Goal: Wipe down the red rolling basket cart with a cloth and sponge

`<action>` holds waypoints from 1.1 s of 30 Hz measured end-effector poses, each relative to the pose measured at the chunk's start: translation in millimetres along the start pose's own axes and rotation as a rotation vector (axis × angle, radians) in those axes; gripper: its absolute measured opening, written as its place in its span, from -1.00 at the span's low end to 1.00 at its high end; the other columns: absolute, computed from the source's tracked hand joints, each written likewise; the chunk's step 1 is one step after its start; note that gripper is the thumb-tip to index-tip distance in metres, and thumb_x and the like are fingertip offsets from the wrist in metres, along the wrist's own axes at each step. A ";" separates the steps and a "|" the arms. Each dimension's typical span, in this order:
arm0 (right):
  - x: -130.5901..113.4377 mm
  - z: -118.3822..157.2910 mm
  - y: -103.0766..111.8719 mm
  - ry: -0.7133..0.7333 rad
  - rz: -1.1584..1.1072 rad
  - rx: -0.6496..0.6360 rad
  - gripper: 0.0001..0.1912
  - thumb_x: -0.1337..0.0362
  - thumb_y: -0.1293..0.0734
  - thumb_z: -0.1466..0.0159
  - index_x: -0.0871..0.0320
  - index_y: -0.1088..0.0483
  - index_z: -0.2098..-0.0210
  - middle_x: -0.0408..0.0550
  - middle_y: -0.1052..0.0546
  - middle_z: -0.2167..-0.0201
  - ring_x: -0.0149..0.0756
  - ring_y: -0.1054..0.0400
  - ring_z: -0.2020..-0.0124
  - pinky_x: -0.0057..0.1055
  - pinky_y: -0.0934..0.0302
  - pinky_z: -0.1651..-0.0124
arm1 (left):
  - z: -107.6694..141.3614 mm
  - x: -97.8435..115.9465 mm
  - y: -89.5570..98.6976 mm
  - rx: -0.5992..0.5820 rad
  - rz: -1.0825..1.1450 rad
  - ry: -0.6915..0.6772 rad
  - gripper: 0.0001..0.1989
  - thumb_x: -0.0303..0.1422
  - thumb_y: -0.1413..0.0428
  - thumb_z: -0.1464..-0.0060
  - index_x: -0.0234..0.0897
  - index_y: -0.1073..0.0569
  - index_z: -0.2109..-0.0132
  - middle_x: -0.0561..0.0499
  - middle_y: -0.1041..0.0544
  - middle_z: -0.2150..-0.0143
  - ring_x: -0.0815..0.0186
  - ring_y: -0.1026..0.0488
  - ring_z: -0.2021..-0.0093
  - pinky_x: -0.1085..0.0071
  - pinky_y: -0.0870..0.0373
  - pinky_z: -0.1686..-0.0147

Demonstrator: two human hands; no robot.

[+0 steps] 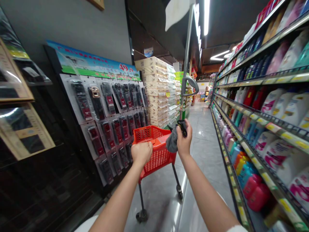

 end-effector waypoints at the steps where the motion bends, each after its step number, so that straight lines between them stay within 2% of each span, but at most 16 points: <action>1: -0.1 -11.4 -4.6 0.039 0.030 -0.040 -0.44 0.18 -0.26 -0.28 0.12 -0.19 -0.25 0.07 -0.35 -0.18 -0.21 -0.27 -0.17 -0.20 -0.17 -0.20 | 0.5 -1.0 -0.1 0.014 0.004 -0.001 -0.39 -0.29 0.32 -0.23 -0.38 -0.62 0.32 -0.25 -0.63 0.32 0.01 -0.58 0.25 0.21 -0.30 0.32; 3: 5.5 -22.0 -24.6 0.117 0.158 -0.276 -0.49 0.23 -0.29 -0.23 0.08 -0.30 -0.18 0.01 -0.43 -0.12 -0.20 -0.32 -0.12 -0.21 -0.19 -0.17 | 1.8 -3.4 -0.7 0.034 0.010 -0.002 -0.39 -0.27 0.31 -0.24 -0.37 -0.62 0.33 -0.25 -0.63 0.34 0.02 -0.58 0.26 0.22 -0.30 0.32; 5: 19.4 -14.8 -44.8 0.149 0.327 -0.562 -0.65 0.33 -0.28 -0.20 0.05 -0.46 0.03 -0.06 -0.53 0.05 -0.21 -0.39 0.00 -0.24 -0.23 -0.11 | 2.8 -4.5 -1.6 0.042 0.012 -0.019 -0.39 -0.26 0.31 -0.24 -0.35 -0.62 0.34 -0.24 -0.63 0.35 0.03 -0.58 0.28 0.22 -0.31 0.32; 6: 26.1 -8.1 -50.6 0.144 0.404 -0.658 -0.70 0.37 -0.26 -0.18 0.05 -0.50 0.12 -0.07 -0.56 0.12 -0.21 -0.41 0.05 -0.26 -0.25 -0.07 | 3.2 -4.3 -1.8 0.042 0.012 -0.030 -0.39 -0.26 0.31 -0.24 -0.35 -0.62 0.34 -0.23 -0.63 0.35 0.03 -0.57 0.28 0.21 -0.31 0.32; 8: 29.9 3.9 -54.9 0.120 0.522 -0.701 -0.73 0.41 -0.25 -0.16 0.07 -0.53 0.23 -0.06 -0.57 0.19 -0.21 -0.42 0.10 -0.29 -0.25 -0.02 | 3.3 -3.9 -1.1 0.042 0.008 -0.038 -0.40 -0.29 0.31 -0.24 -0.34 -0.62 0.33 -0.22 -0.63 0.35 0.03 -0.57 0.29 0.20 -0.31 0.32; 11: 7.4 24.6 -66.0 0.169 0.575 -0.695 -0.81 0.36 -0.29 -0.16 0.07 -0.52 0.29 -0.06 -0.57 0.25 -0.20 -0.42 0.16 -0.31 -0.24 0.04 | 3.5 -4.8 1.4 0.030 -0.005 -0.012 -0.41 -0.31 0.30 -0.23 -0.35 -0.62 0.32 -0.24 -0.63 0.32 0.02 -0.58 0.27 0.20 -0.31 0.32; 14: -19.5 43.1 -78.7 0.296 0.475 -0.804 -0.80 0.37 -0.31 -0.15 0.03 -0.52 0.27 -0.12 -0.57 0.20 -0.23 -0.41 0.15 -0.34 -0.22 0.06 | 5.4 -5.1 2.2 -0.011 -0.004 -0.038 -0.45 -0.31 0.27 -0.22 -0.33 -0.62 0.31 -0.23 -0.63 0.31 0.03 -0.58 0.25 0.22 -0.31 0.31; 16: -21.4 43.7 -72.8 0.350 0.399 -0.863 -0.77 0.41 -0.30 -0.13 0.03 -0.51 0.26 -0.14 -0.56 0.16 -0.25 -0.40 0.12 -0.35 -0.21 0.03 | 7.3 -7.3 2.7 -0.023 -0.001 -0.061 -0.45 -0.30 0.27 -0.23 -0.32 -0.62 0.30 -0.22 -0.64 0.30 0.04 -0.58 0.25 0.23 -0.31 0.31; 18: -6.5 31.2 -53.0 0.326 0.402 -0.811 -0.78 0.41 -0.29 -0.15 0.07 -0.50 0.25 -0.11 -0.55 0.16 -0.24 -0.39 0.11 -0.34 -0.21 0.01 | 8.3 -10.9 2.8 -0.021 -0.002 -0.060 -0.42 -0.29 0.30 -0.24 -0.33 -0.62 0.32 -0.22 -0.64 0.30 0.04 -0.57 0.25 0.23 -0.31 0.31; 21: 22.6 10.5 -15.4 0.201 0.542 -0.571 -0.81 0.33 -0.24 -0.25 0.11 -0.49 0.22 -0.02 -0.53 0.16 -0.18 -0.36 0.10 -0.26 -0.19 0.00 | 7.6 -12.2 1.9 -0.008 -0.005 -0.040 -0.40 -0.30 0.31 -0.23 -0.35 -0.62 0.33 -0.23 -0.63 0.32 0.03 -0.57 0.27 0.21 -0.32 0.31; 23: 24.6 13.3 -5.1 0.174 0.615 -0.451 -0.77 0.21 -0.24 -0.30 0.10 -0.49 0.14 0.02 -0.50 0.10 -0.13 -0.32 0.06 -0.19 -0.16 -0.03 | 6.4 -9.9 1.9 0.006 -0.009 -0.021 -0.40 -0.31 0.31 -0.22 -0.36 -0.63 0.32 -0.24 -0.63 0.33 0.01 -0.58 0.27 0.19 -0.32 0.31; 26: 0.1 39.4 -23.4 0.252 0.590 -0.435 -0.75 0.10 -0.28 -0.30 -0.02 -0.51 0.11 -0.05 -0.47 0.02 -0.12 -0.27 0.00 -0.12 -0.08 -0.10 | 5.5 -2.4 2.0 0.007 -0.036 -0.050 -0.39 -0.32 0.33 -0.22 -0.38 -0.63 0.29 -0.26 -0.63 0.32 -0.02 -0.58 0.27 0.18 -0.31 0.32; 29: -27.6 62.7 -45.2 0.334 0.509 -0.430 -0.84 0.17 -0.30 -0.31 -0.08 -0.54 0.24 -0.15 -0.50 0.08 -0.17 -0.26 -0.01 -0.11 -0.01 -0.18 | 5.6 -1.3 2.9 -0.013 -0.050 -0.079 -0.38 -0.31 0.34 -0.23 -0.37 -0.63 0.28 -0.26 -0.63 0.31 -0.01 -0.58 0.25 0.19 -0.30 0.32; 31: -34.5 67.2 -48.3 0.392 0.472 -0.436 -0.90 0.17 -0.35 -0.26 -0.06 -0.54 0.29 -0.16 -0.51 0.11 -0.18 -0.26 -0.01 -0.12 0.01 -0.20 | 5.5 -6.2 3.9 -0.036 -0.043 -0.068 -0.37 -0.28 0.34 -0.23 -0.35 -0.63 0.29 -0.24 -0.64 0.29 0.01 -0.58 0.25 0.22 -0.30 0.31; 33: -25.8 59.5 -38.2 0.415 0.453 -0.454 -0.90 0.14 -0.41 -0.20 -0.04 -0.54 0.31 -0.15 -0.52 0.14 -0.19 -0.29 0.03 -0.12 -0.02 -0.19 | 5.5 -11.9 4.7 -0.058 -0.032 -0.059 -0.37 -0.25 0.34 -0.23 -0.34 -0.62 0.31 -0.23 -0.64 0.27 0.03 -0.58 0.23 0.24 -0.29 0.31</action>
Point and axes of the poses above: each hand's wrist, its own z-axis away from the middle knuckle, its own y-axis out of the back of the hand, x = y × z, the point moved 8 cm from there along -z, towards the middle knuckle
